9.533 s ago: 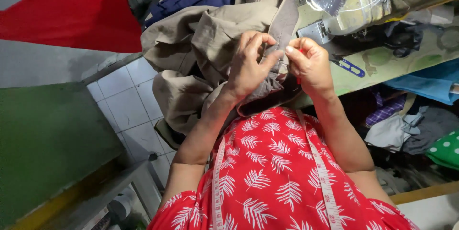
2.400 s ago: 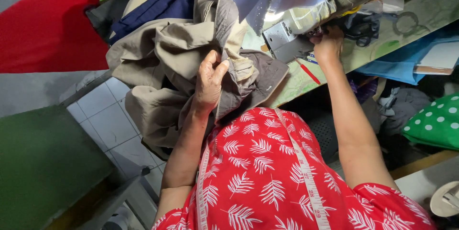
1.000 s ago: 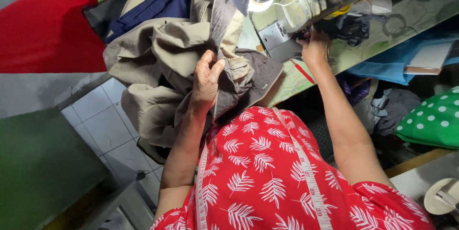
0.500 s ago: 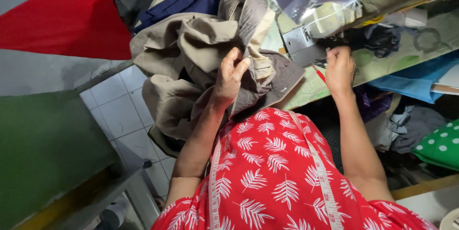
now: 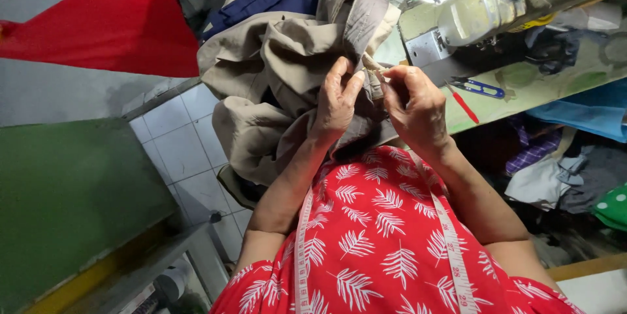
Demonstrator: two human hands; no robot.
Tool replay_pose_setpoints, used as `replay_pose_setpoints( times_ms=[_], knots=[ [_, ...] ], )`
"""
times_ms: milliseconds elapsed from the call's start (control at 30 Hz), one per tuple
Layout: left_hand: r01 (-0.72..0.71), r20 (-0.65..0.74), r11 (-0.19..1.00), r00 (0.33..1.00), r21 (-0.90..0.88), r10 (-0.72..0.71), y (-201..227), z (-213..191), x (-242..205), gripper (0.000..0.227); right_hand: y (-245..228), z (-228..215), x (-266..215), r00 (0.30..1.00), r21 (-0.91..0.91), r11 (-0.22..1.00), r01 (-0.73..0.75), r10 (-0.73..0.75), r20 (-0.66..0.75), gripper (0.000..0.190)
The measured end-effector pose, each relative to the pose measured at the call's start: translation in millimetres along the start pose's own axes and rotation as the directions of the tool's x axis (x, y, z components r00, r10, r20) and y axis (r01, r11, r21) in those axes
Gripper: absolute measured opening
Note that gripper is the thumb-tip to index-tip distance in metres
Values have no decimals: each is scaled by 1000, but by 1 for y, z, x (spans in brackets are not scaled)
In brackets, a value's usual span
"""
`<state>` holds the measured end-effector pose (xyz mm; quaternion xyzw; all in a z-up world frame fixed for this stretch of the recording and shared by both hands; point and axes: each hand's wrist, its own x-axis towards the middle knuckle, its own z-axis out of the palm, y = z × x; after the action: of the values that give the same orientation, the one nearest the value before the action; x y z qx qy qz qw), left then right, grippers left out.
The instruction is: Manually repairing the waistband and seams of a pair of beige pants at a sewing workstation.
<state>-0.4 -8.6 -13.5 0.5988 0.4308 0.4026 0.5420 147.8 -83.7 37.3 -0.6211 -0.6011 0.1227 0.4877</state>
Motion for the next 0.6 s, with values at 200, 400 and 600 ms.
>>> replay_pose_setpoints(
  times_ms=[200, 400, 600],
  knots=[
    [-15, 17, 999, 1000, 28, 14, -2, -3, -1, 10, 3, 16, -2, 997, -102, 992, 74, -77, -27, 11],
    [-15, 34, 997, 999, 75, 12, 26, -1, 0, 9, 4, 15, -3, 994, -93, 992, 86, -91, -54, 10],
    [-24, 59, 992, 998, 127, 17, 33, 0, 1, 9, 4, 19, -4, 989, -174, 978, 114, -129, -73, 8]
  ],
)
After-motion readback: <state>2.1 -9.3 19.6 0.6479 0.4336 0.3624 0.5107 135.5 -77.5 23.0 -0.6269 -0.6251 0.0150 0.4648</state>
